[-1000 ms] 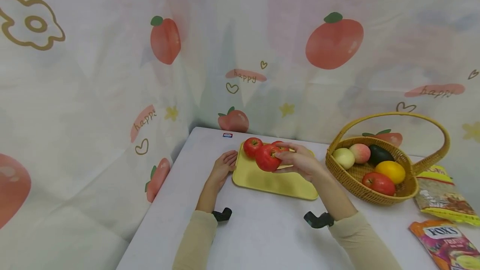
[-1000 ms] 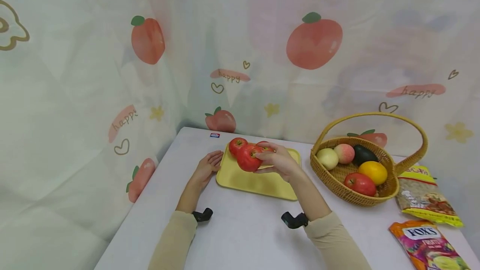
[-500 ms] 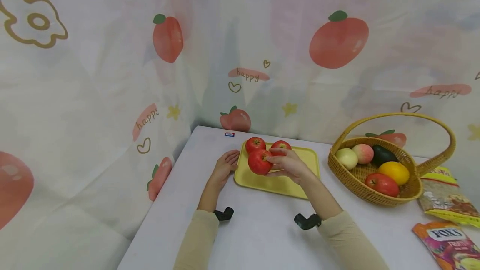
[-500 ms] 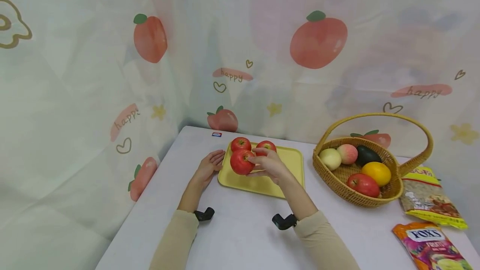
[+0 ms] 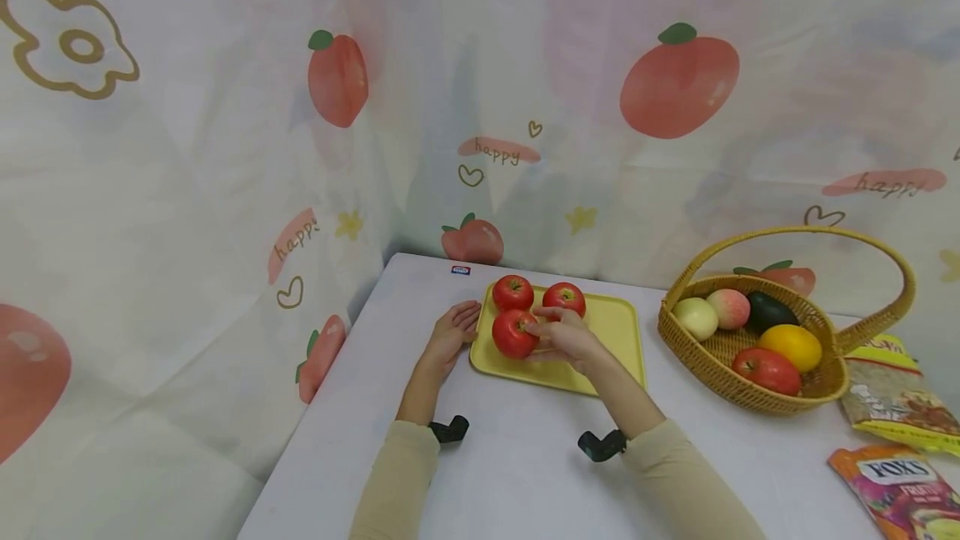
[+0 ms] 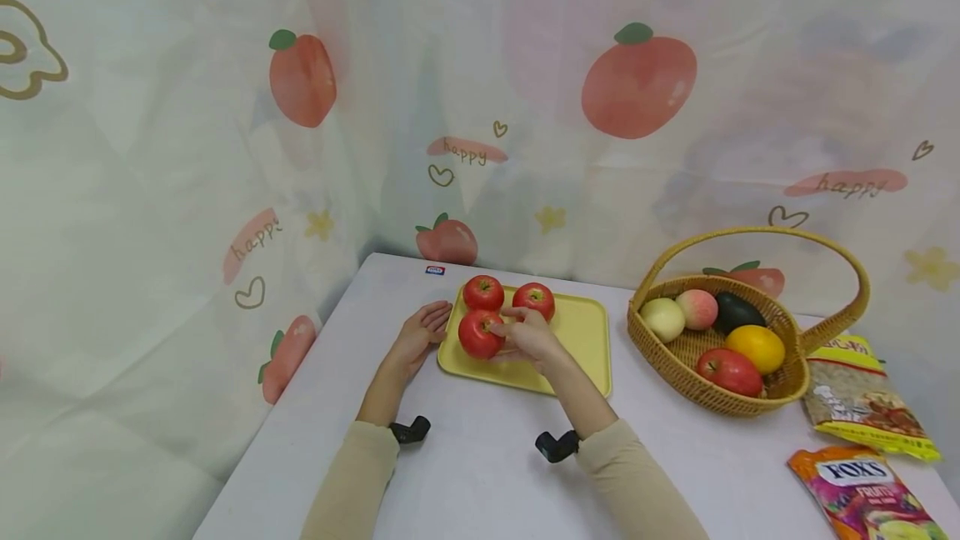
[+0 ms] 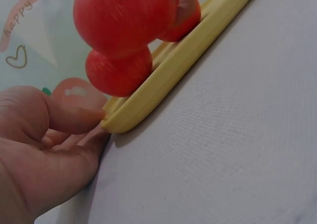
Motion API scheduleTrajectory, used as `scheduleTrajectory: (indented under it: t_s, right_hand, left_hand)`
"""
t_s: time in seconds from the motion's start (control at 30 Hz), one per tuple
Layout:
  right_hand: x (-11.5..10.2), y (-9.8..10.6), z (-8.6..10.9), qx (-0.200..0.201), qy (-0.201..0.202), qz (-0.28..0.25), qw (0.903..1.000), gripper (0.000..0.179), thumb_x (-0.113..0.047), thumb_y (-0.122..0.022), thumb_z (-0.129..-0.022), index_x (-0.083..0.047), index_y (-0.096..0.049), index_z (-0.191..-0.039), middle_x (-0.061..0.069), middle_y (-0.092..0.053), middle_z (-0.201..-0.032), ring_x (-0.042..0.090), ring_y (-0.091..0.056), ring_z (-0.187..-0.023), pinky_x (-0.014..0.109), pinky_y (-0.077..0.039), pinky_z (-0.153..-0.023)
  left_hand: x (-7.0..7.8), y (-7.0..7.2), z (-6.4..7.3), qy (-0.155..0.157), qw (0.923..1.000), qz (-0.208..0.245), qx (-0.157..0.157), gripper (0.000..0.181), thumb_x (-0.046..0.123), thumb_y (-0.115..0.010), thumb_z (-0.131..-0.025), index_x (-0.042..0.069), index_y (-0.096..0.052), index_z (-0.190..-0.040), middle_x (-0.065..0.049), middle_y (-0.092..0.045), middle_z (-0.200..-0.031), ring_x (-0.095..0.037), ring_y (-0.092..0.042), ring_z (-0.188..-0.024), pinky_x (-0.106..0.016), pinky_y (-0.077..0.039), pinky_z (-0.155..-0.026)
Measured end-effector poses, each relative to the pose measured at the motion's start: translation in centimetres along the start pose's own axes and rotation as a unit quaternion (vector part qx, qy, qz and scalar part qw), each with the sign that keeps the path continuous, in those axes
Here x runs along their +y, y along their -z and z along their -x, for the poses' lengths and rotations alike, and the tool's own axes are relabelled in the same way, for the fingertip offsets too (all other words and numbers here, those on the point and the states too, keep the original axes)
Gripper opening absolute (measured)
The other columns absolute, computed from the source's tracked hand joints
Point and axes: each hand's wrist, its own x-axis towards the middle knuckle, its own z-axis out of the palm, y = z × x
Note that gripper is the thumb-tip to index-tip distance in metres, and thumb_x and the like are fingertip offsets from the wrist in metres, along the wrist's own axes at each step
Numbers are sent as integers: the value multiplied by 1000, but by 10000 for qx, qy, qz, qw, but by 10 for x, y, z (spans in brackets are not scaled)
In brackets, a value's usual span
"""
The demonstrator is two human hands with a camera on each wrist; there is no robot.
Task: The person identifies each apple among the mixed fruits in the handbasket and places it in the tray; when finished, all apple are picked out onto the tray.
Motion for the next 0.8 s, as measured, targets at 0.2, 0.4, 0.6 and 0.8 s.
scheduleTrajectory:
  t_s: [0.2, 0.4, 0.6, 0.8]
  right_hand:
    - [9, -2, -6, 131, -83, 53, 9999, 65, -8, -63, -102, 6, -31, -157, 28, -46, -148, 34, -69, -107, 55, -60, -90]
    - [16, -6, -10, 328, -34, 276, 9991, 68, -9, -68, -100, 9, -32, -154, 27, -50, -142, 29, -71, -95, 58, -58, -93]
    - [19, -5, -8, 667, -33, 885, 9938, 68, -23, -72, -99, 7, -40, -151, 24, -62, -133, 28, -73, -97, 52, -61, -93]
    - [10, -2, 3, 766, 115, 1322, 9882, 67, -28, -69, -101, 8, -42, -151, 26, -62, -134, 40, -69, -111, 52, -61, -94]
  left_hand:
    - [0, -1, 1, 25, 10000, -43, 37, 69, -26, -49, -90, -2, -42, -154, -22, -45, -159, -33, -42, -149, -40, -37, -122]
    - [-1, -1, 1, -39, 10000, -20, 16, 69, -27, -48, -90, -4, -42, -154, -24, -44, -159, -34, -41, -150, -41, -36, -122]
    - [-4, -2, -2, -15, 10000, 29, 19, 69, -27, -48, -90, -3, -43, -154, -23, -45, -159, -33, -41, -149, -40, -37, -122]
    - [-4, -1, -4, 7, 9999, -8, 133, 69, -28, -48, -89, -3, -44, -153, -23, -47, -157, -33, -43, -148, -40, -37, -122]
